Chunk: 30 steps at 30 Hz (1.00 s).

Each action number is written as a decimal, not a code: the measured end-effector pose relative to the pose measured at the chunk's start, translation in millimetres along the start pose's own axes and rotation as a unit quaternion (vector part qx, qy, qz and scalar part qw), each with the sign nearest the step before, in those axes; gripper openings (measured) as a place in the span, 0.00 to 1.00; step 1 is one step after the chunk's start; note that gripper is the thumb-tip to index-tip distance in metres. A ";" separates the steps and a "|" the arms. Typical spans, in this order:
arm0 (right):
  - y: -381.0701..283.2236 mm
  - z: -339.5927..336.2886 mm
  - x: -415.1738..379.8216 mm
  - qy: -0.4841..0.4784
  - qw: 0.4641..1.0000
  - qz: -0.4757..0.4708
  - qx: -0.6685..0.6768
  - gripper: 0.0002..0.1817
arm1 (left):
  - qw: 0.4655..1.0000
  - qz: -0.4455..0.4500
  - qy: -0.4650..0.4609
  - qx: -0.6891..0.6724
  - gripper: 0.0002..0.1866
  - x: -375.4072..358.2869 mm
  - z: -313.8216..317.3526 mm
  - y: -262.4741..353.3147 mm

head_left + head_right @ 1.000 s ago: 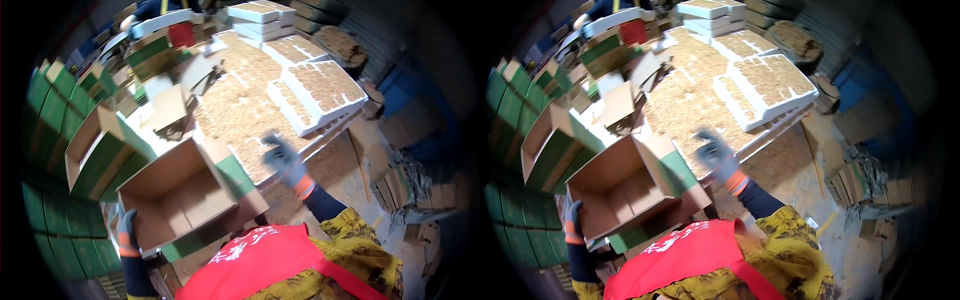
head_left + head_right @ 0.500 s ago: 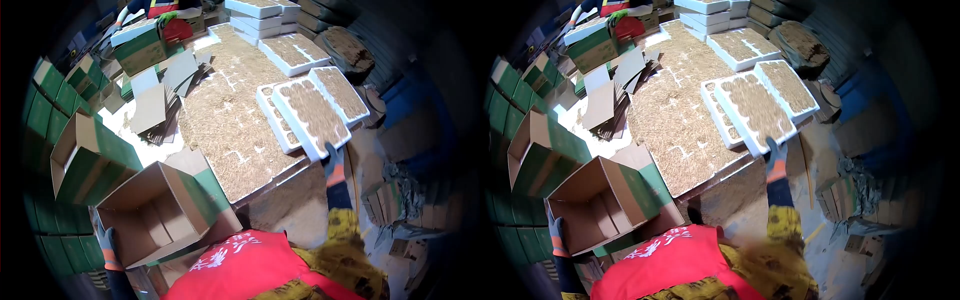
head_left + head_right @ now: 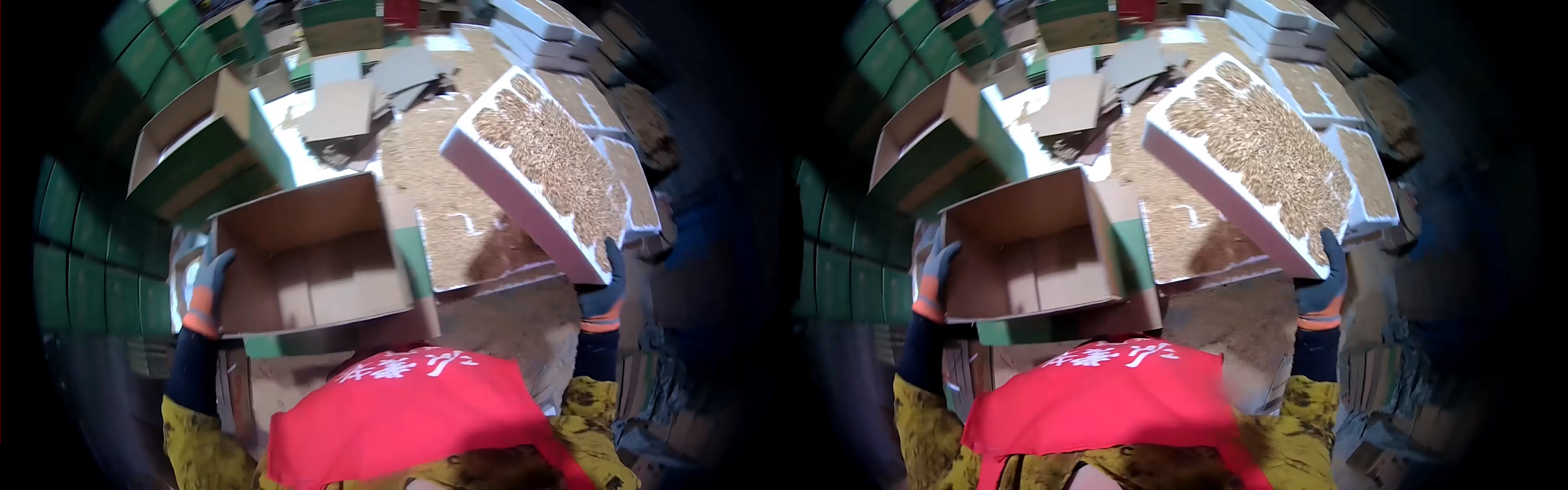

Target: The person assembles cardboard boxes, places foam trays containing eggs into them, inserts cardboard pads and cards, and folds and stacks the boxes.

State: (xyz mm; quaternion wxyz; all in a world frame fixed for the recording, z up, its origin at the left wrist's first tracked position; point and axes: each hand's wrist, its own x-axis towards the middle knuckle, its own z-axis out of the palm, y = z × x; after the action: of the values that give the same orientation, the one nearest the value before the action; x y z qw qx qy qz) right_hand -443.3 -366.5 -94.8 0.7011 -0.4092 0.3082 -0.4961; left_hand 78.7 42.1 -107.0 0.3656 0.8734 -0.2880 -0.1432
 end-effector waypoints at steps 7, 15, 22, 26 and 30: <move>-4.8 130.5 -46.4 -0.273 0.917 -0.173 -0.234 0.18 | 0.930 0.036 -0.044 -0.363 0.30 -14.4 7.5 23.1; -1.8 283.6 -97.8 -0.295 0.928 0.086 -0.209 0.42 | 0.793 0.029 -0.135 -0.593 0.29 -27.8 5.3 34.9; 43.4 278.3 -51.2 -0.412 0.696 0.020 -0.587 0.47 | 0.855 -0.045 -0.104 -0.506 0.27 -37.0 7.7 5.0; 51.9 281.5 -47.1 -0.427 0.450 -0.053 -0.783 0.24 | 0.959 0.109 -0.017 -0.261 0.24 -32.6 9.3 -6.0; 84.1 283.1 -57.4 -0.434 0.446 -0.163 -0.766 0.18 | 0.991 0.083 0.033 -0.098 0.21 -12.3 18.0 -43.9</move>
State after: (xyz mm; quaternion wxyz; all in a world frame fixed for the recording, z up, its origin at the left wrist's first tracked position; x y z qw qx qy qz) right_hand -187.0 -221.7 -32.7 0.0520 -0.9847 0.1467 0.0780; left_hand 78.1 64.4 -150.6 0.4695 0.8109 -0.3314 -0.1107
